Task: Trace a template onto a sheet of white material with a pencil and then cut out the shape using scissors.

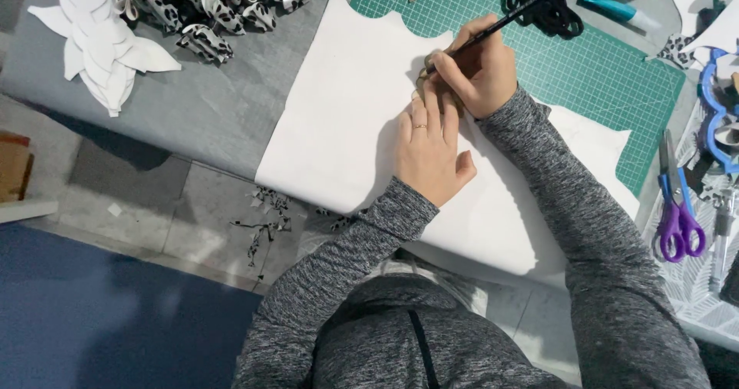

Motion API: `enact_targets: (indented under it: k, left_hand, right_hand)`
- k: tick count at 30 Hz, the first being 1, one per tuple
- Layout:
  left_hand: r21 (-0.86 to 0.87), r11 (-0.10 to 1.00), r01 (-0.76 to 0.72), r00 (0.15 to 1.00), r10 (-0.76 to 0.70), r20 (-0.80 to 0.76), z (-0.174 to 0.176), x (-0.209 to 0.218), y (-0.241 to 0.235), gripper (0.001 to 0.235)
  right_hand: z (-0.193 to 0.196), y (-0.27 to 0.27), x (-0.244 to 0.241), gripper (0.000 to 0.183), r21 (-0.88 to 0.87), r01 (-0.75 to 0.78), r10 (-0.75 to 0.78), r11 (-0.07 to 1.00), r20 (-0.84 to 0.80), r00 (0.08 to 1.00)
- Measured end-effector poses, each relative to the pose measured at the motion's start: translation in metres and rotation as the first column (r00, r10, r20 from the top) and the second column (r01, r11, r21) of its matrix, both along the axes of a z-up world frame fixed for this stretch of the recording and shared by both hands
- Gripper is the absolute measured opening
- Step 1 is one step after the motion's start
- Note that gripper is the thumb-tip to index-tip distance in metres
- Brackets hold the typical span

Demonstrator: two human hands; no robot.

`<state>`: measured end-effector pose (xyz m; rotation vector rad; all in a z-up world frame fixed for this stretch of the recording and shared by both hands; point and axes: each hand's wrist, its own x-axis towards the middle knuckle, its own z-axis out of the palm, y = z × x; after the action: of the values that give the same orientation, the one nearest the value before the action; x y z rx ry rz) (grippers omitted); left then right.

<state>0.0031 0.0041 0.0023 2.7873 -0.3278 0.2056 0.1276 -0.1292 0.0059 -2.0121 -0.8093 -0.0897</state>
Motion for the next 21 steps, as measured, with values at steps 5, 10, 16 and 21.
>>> enact_targets:
  k: [5, 10, 16, 21]
  left_hand:
    - [0.063, 0.998, 0.017, 1.0, -0.018, 0.011, 0.004, 0.003, 0.005, 0.087]
    - [0.082, 0.997, -0.006, 0.996, -0.001, 0.085, 0.005, 0.006, 0.007, 0.08]
    - [0.065, 0.998, -0.001, 0.997, -0.004, 0.076, 0.006, 0.008, 0.006, 0.068]
    - [0.079, 0.997, -0.002, 0.999, -0.002, 0.05, 0.006, 0.01, 0.006, 0.064]
  right_hand:
    - [0.004, 0.004, -0.001, 0.027, -0.024, 0.013, -0.012, 1.0, 0.056, 0.998]
    - [0.002, 0.005, -0.002, 0.03, -0.021, 0.049, -0.047, 0.999, 0.067, 0.997]
    - [0.004, 0.006, -0.004, 0.03, -0.007, 0.069, -0.068, 0.998, 0.108, 0.992]
    - [0.003, 0.005, -0.003, 0.029, 0.046, 0.098, -0.098, 0.994, 0.015, 0.995]
